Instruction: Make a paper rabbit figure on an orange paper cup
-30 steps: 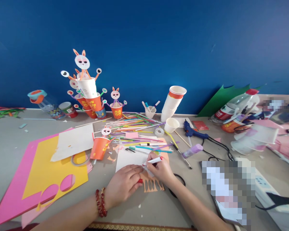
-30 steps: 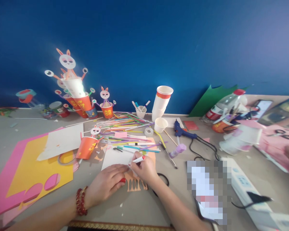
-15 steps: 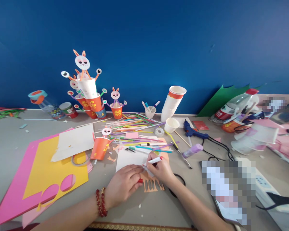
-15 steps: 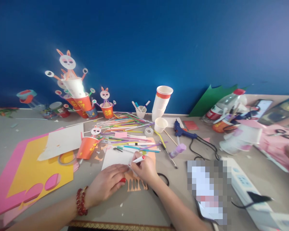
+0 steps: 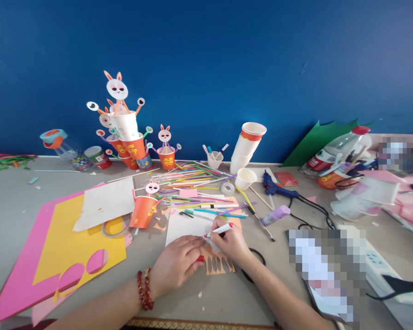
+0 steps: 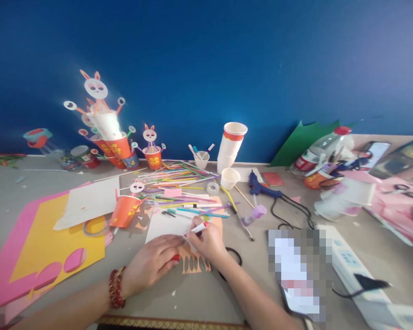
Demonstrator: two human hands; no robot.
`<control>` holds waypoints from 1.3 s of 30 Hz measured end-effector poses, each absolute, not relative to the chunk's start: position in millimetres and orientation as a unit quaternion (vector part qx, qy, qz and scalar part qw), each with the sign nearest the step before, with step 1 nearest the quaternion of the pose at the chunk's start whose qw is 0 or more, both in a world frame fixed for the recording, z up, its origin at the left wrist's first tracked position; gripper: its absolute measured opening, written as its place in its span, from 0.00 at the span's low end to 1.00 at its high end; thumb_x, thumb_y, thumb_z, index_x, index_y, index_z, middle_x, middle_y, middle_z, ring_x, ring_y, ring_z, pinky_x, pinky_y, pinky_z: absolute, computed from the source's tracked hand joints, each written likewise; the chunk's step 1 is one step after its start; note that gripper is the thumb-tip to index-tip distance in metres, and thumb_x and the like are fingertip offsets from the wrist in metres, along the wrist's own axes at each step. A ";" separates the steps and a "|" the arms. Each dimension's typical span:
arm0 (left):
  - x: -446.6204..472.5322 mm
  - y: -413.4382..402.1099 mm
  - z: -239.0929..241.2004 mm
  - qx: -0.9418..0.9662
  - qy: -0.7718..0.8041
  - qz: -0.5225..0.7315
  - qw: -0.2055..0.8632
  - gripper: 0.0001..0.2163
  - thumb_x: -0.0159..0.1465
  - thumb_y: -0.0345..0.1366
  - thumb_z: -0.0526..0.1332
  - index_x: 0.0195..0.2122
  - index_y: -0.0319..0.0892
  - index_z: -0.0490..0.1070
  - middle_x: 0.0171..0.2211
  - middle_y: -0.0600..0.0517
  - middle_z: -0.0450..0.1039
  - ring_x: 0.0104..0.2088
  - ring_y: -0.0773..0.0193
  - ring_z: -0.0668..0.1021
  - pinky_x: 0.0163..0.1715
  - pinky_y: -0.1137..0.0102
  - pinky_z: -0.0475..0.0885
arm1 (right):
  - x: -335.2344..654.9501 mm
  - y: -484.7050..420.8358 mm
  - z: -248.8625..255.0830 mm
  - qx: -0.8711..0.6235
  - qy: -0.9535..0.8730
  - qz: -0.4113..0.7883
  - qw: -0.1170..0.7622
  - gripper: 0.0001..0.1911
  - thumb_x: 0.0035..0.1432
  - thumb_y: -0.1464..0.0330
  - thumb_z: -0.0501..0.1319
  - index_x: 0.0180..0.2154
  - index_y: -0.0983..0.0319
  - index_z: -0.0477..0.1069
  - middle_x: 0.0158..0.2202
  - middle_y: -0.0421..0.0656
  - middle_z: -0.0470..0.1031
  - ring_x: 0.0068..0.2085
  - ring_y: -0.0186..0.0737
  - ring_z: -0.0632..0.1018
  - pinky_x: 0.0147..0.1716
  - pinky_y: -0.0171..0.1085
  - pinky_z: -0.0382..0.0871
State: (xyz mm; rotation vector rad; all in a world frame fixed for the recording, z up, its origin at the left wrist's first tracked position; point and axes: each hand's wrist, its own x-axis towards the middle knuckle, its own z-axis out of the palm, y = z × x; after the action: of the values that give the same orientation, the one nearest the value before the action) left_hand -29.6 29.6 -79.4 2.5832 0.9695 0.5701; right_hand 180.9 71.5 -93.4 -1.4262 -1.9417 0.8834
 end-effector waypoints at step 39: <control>-30.9 29.9 -80.4 0.907 0.338 0.190 0.162 0.10 0.69 0.37 0.54 0.46 0.40 0.71 0.54 0.47 0.73 0.56 0.60 0.73 0.59 0.63 0.68 | 181.7 71.2 -96.5 -0.528 -0.710 0.354 0.304 0.04 0.54 0.69 0.55 0.27 0.59 0.62 0.21 0.35 0.64 0.22 0.33 0.65 0.22 0.31 0.55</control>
State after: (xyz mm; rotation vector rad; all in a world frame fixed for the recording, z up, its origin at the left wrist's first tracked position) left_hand -30.9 29.9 -80.4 2.5892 0.9648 0.5408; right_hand 181.7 71.2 -96.5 -1.3995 -1.8804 0.9377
